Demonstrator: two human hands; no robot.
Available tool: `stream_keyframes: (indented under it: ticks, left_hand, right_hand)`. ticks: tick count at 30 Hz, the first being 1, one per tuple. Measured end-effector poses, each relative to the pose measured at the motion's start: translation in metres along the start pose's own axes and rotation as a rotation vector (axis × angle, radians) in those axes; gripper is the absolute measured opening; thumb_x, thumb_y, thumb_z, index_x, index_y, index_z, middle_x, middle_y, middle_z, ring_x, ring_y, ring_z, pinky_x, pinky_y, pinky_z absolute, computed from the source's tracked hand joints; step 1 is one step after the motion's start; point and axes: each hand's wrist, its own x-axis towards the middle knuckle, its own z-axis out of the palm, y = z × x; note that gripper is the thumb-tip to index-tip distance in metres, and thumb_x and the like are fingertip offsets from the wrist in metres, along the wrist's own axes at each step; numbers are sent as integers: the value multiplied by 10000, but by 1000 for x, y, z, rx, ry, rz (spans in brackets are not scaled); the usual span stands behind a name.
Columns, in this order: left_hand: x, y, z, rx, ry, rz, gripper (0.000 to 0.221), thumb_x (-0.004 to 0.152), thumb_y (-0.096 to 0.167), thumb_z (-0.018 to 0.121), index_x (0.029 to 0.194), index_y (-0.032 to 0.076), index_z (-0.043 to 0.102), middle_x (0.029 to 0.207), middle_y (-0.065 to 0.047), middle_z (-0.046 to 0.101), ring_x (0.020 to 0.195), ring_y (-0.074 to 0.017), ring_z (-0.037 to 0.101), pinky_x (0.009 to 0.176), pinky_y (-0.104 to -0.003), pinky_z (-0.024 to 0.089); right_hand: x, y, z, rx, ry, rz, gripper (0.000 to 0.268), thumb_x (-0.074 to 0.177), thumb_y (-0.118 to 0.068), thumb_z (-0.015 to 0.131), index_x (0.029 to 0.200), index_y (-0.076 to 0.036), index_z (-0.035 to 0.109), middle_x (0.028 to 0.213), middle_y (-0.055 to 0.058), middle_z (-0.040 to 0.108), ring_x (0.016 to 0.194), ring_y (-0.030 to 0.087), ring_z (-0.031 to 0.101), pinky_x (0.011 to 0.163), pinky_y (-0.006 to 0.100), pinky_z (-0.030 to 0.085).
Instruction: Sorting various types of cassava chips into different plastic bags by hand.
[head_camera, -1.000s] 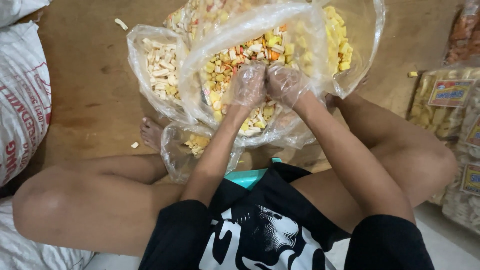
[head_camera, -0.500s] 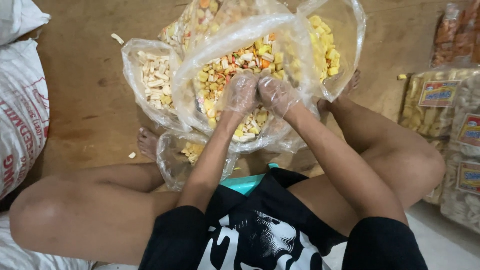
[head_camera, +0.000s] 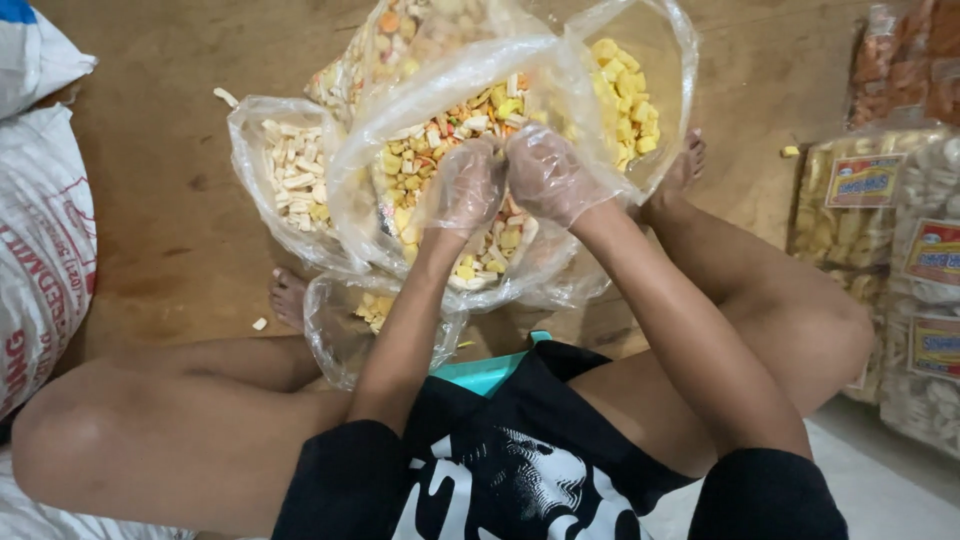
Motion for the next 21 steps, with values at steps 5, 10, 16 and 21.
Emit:
stream_keyframes:
  ticks: [5,10,16,21]
  left_hand:
    - [-2,29,-7,232,155,336,177,932,270,629,961,105,684,807,-203,723,859,-429,722,748,-561,577]
    - [-7,49,-12,55,84,439,182,973,247,612,1106,126,638,847,-106,698,760,-291,653,649,-451,530]
    - [7,65,-2,89,122,656,242,968,134,577,1193,47,583,959,-124,695,749,-239,669,670,-376,588]
    - [32,90,21,92,119,696,249,973,124,561,1215,73,588,992,-110,681,766,-229,660,674,-369,591]
  right_hand:
    - [-8,2,-23,2,62,17,156,886,-154,521,801,-60,612,691,141,609,727,388,710,681,456,564]
    - [-41,2,-102,178,42,85,283,843,63,543,1046,-15,724,1063,143,678,877,246,649,881,313,575]
    - [-73,52,-96,193,377,-31,275,875,13,682,1145,-31,706,1066,66,714,890,176,658,931,296,571]
    - [-81,55,-91,546,366,89,251,904,11,653,1148,-27,700,1037,66,707,829,157,642,852,262,563]
